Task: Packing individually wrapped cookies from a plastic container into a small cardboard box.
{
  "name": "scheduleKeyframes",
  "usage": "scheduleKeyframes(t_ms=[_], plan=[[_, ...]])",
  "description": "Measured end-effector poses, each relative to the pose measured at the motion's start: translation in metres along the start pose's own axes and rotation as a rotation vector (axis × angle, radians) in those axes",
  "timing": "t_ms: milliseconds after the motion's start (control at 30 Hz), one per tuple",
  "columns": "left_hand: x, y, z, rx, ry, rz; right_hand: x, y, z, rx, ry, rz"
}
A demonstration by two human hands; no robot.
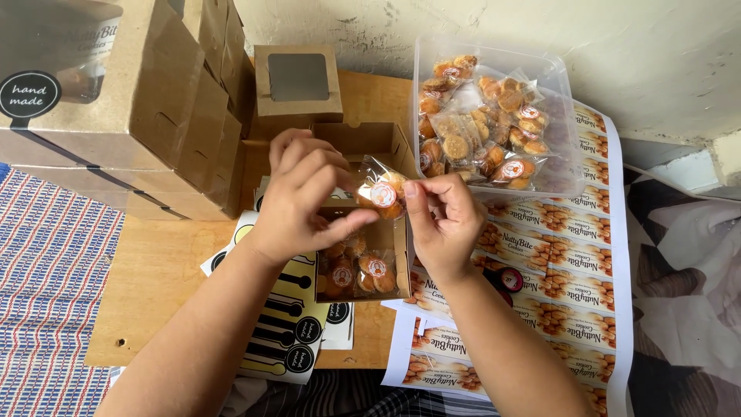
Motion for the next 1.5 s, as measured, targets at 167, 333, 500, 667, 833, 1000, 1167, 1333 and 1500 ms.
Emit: scheduleKeyframes(t_ms=[167, 333, 500, 667, 833, 1000, 1167, 1333, 1500], plan=[[-0.011, -0.005, 0.005, 0.035, -0.064, 0.036, 0.000, 0.002, -0.002, -0.023, 0.007, 0.035], [-0.015, -0.008, 0.006, 0.070, -0.060, 0.018, 0.020, -0.003, 0.003, 0.006, 0.069, 0.065], [-0.017, -0.009, 0.009, 0.097, -0.036, -0.044, 0.037, -0.008, 0.010, 0.037, 0.128, 0.127], [-0.014, -0.010, 0.008, 0.110, 0.021, -0.128, 0.049, -0.016, 0.009, 0.138, 0.254, 0.017], [-0.011, -0.007, 0.011, 0.102, 0.080, -0.175, 0.060, -0.023, 0.007, 0.181, 0.296, -0.037], [0.001, -0.008, 0.004, 0.085, 0.226, -0.259, 0.057, -0.021, 0.015, 0.170, 0.202, 0.025], [0.010, -0.006, -0.003, 0.059, 0.343, -0.294, 0.032, -0.022, 0.013, 0.128, -0.087, 0.334], [0.011, -0.002, -0.005, 0.045, 0.408, -0.342, 0.017, -0.022, 0.006, 0.118, -0.219, 0.434], [0.011, -0.006, -0.004, 0.075, 0.475, -0.409, 0.008, -0.021, 0.005, 0.105, -0.302, 0.410]])
Point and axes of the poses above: each hand's wrist, its own z-axis towards the middle knuckle, its own y-axis out of the back of the hand, x = y × z, the point moved 9 cm from there along z, towards the middle knuckle, and after that the axes turned 4 degrees about -x, right-handed, at the moved point
